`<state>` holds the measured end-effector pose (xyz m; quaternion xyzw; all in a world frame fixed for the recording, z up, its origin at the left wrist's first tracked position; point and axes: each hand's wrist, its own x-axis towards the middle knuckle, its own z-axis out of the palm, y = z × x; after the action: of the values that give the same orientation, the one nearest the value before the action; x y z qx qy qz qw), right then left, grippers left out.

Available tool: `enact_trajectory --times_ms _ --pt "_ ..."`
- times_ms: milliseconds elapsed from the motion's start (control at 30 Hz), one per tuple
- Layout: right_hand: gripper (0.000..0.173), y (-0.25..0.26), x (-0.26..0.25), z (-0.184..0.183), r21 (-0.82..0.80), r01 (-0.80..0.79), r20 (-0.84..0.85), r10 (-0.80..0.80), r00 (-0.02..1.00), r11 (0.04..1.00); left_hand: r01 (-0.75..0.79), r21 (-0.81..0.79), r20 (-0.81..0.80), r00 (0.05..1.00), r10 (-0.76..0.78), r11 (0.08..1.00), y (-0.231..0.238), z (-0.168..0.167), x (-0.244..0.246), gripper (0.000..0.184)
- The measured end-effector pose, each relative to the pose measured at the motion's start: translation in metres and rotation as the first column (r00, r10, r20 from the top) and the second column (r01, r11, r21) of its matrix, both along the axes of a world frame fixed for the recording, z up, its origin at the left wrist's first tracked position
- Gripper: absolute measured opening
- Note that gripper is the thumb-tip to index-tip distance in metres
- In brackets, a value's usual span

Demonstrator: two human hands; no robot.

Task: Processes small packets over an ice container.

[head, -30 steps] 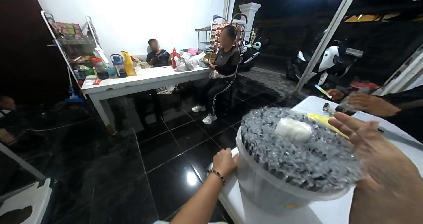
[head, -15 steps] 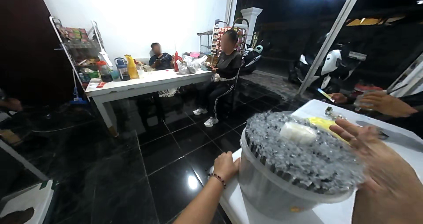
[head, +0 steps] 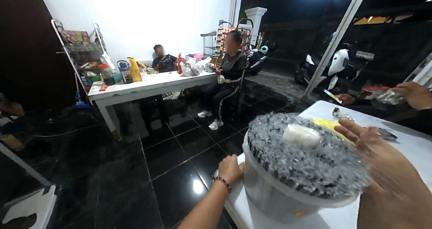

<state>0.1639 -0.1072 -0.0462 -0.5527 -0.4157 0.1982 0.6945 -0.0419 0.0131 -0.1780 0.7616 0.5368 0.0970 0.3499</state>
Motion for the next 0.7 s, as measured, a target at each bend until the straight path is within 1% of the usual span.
enact_trajectory --times_ms 100,267,367,567,700 --pt "0.052 0.000 0.001 -0.001 -0.019 0.005 0.060 -0.004 0.998 1.000 -0.002 0.000 0.004 1.000 0.002 1.000 0.000 -0.001 0.000 0.050" --pt "0.051 -0.001 0.003 -0.002 -0.024 0.015 0.090 -0.013 0.996 1.000 0.006 0.003 0.008 1.000 -0.006 1.000 0.001 -0.002 0.000 0.049" --pt "0.052 -0.001 0.006 -0.005 -0.022 0.030 0.137 -0.026 0.990 0.999 0.006 0.012 -0.002 1.000 -0.006 1.000 0.002 -0.003 0.001 0.049" --pt "0.051 0.002 0.011 -0.007 -0.055 0.051 0.156 -0.042 0.987 0.997 0.001 0.013 -0.004 1.000 -0.001 1.000 0.003 -0.004 0.002 0.049" --pt "0.053 0.007 0.023 -0.012 -0.076 0.058 0.190 -0.042 0.981 0.995 0.008 0.022 -0.008 1.000 -0.008 1.000 0.007 -0.010 0.003 0.049"
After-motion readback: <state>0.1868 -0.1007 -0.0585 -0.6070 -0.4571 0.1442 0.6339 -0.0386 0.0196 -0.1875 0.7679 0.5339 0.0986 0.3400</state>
